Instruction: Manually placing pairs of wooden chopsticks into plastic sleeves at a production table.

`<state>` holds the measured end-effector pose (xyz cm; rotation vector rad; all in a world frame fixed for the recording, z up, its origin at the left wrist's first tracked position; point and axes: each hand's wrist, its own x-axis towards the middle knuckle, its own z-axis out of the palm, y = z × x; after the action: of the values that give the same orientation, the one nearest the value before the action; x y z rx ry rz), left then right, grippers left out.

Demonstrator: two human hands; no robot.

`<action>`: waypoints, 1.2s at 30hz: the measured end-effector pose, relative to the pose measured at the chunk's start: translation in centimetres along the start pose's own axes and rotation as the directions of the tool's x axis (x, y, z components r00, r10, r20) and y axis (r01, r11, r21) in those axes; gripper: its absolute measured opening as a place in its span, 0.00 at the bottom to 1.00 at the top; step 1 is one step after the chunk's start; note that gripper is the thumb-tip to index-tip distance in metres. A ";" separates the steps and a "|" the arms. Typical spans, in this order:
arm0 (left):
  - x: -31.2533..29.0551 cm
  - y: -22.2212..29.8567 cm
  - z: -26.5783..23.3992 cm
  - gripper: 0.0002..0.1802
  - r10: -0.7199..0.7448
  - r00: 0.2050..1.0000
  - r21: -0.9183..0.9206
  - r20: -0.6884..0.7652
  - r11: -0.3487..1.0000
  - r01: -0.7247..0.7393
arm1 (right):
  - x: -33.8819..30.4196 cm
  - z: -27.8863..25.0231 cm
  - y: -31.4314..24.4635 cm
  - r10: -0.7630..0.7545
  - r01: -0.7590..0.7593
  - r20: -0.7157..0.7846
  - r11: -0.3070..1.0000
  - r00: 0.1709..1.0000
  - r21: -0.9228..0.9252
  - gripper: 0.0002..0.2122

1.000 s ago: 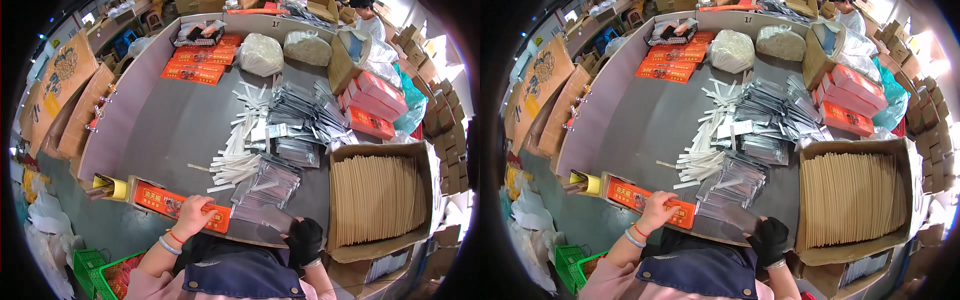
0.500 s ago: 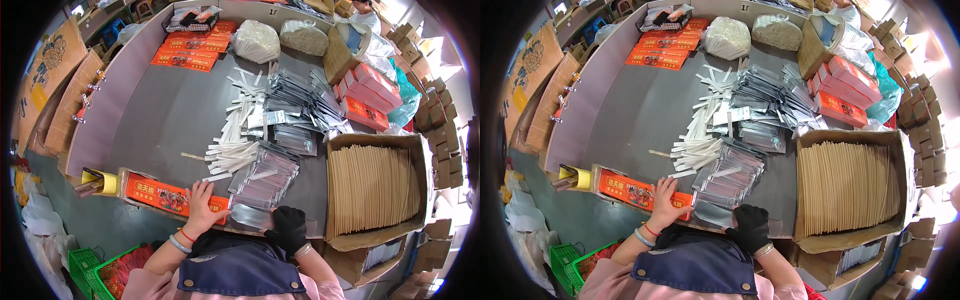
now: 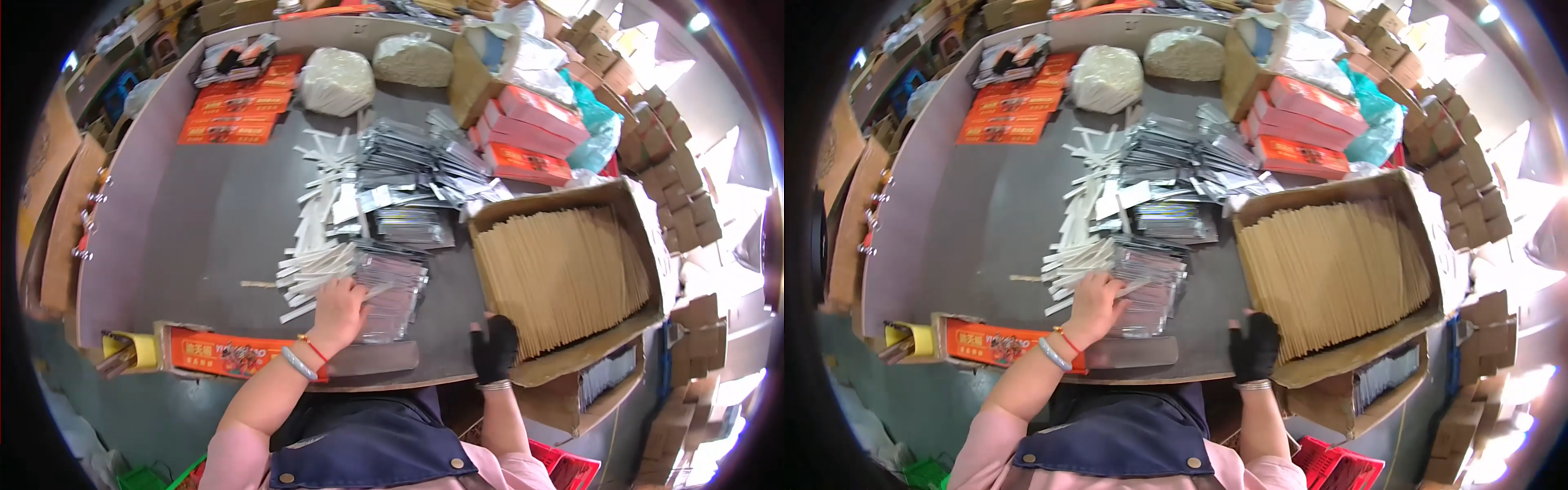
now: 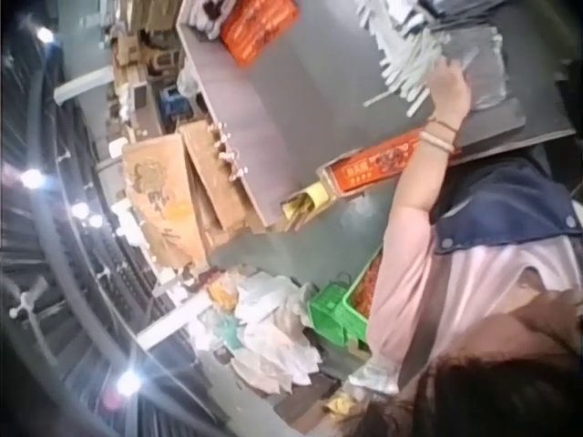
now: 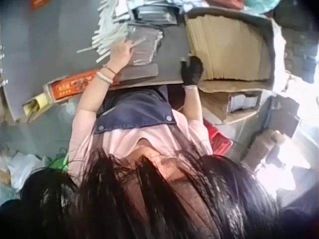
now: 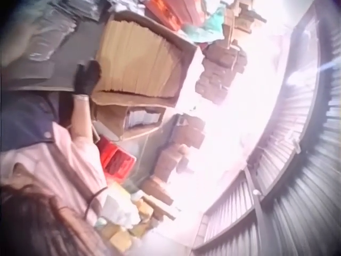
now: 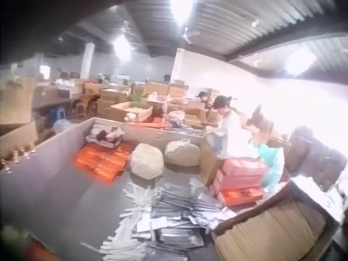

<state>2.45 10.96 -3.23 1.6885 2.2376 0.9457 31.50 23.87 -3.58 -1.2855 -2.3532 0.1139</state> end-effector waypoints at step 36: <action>-0.8 -1.5 1.2 0.07 0.025 0.979 0.113 0.201 0.992 -0.049 | 0.1 -1.0 3.4 0.334 -0.208 0.161 0.829 0.929 -0.519 0.09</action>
<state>2.14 10.46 -5.18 1.7922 2.1743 0.6310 34.57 25.71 -3.66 -1.9573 -2.4789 -0.2808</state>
